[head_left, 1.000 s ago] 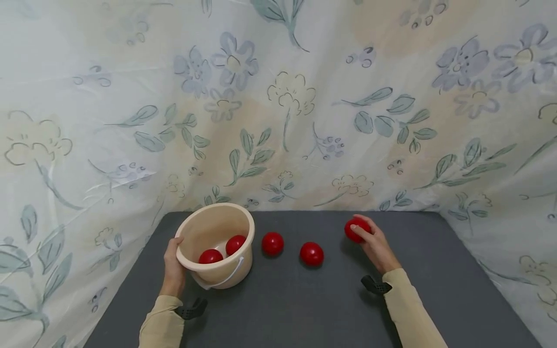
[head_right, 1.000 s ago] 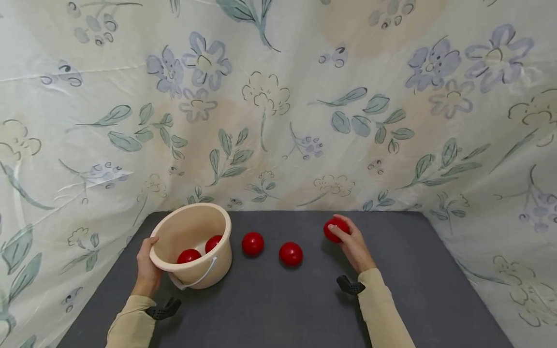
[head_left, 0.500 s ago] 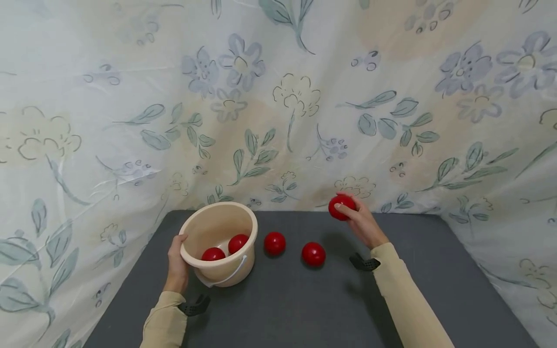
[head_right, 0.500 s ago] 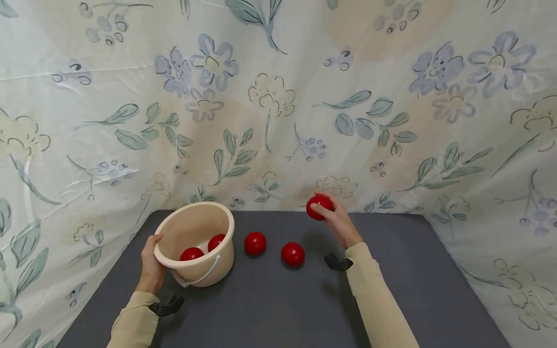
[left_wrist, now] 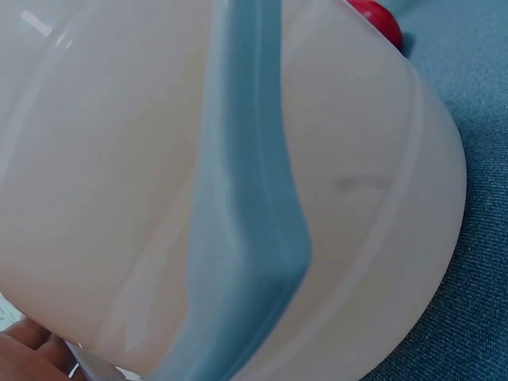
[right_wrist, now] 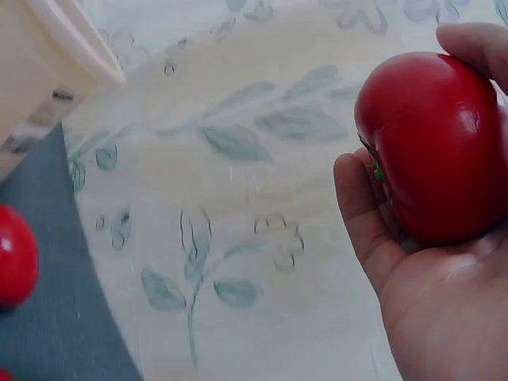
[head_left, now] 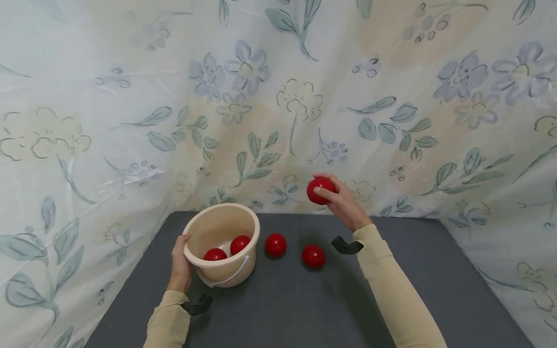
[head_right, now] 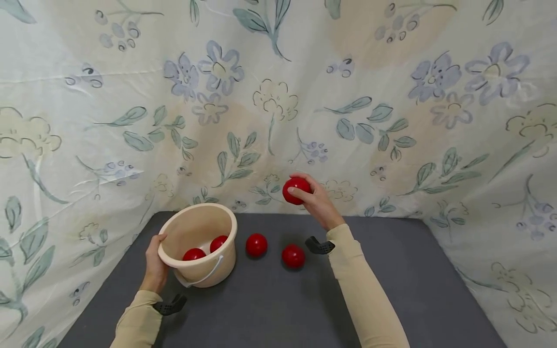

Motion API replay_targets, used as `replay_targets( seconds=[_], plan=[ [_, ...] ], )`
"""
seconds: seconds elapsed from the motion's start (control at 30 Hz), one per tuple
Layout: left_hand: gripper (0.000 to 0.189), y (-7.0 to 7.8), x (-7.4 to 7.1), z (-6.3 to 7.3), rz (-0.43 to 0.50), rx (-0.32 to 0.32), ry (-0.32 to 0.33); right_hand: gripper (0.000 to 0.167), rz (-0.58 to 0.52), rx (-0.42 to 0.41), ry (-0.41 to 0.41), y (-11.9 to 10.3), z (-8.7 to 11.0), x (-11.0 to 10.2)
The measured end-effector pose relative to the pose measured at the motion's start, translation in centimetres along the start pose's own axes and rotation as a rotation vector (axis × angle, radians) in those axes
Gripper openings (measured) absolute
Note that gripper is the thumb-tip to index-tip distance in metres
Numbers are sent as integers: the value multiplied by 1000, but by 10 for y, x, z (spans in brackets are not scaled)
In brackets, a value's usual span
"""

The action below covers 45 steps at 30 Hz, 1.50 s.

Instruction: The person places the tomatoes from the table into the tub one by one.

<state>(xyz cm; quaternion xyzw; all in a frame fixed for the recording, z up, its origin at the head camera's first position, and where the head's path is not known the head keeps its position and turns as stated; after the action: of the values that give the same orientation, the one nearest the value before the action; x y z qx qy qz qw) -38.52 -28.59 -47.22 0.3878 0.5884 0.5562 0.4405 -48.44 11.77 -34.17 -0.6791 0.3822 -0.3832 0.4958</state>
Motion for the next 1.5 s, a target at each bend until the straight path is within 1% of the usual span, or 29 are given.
replay_targets(
  seconds=[0.2, 0.43, 0.5, 0.67, 0.73, 0.93, 1.17, 1.23, 1.4, 1.5],
  plan=[
    [66, -2, 1, -1, 8, -14, 2, 52, 6, -12, -59, -8, -14, 28],
    [65, -2, 0, -2, 7, -5, 7, 45, -74, -22, -133, -17, -26, 59],
    [65, -2, -1, -2, 1, -4, 12, 46, -77, -25, -153, -19, -29, 68],
    [65, -1, -3, -3, -6, 12, 23, 55, -79, -31, -202, -22, -37, 91],
    [64, -1, -3, -3, -3, 16, 25, 55, -94, -29, -222, -21, -40, 99],
    [64, -3, -3, -5, 13, 23, 34, 43, -151, -15, -280, -11, -49, 121],
    [65, -5, -2, -5, 42, 18, 27, 45, -130, 18, -322, -1, -57, 142],
    [63, -6, -2, -5, 40, 14, 23, 46, -114, 27, -355, 2, -58, 148],
    [63, -5, -1, -5, 25, 17, 20, 48, -95, 45, -476, 6, -58, 171],
    [63, -4, -3, -6, 16, 22, 25, 52, -85, 60, -503, 10, -59, 182]
  ],
)
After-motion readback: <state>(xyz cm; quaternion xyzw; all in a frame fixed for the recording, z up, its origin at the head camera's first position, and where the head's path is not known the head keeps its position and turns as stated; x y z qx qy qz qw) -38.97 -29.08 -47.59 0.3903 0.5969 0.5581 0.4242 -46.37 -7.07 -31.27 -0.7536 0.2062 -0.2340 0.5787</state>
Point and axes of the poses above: each hand's wrist, its own z-axis away from the middle knuckle, its own x-axis out of the palm, y = z × x, the point moved 10 cm from there along -z, towards the middle knuckle, and after that the axes turned 7 degrees about -z, right-handed, at the moved point
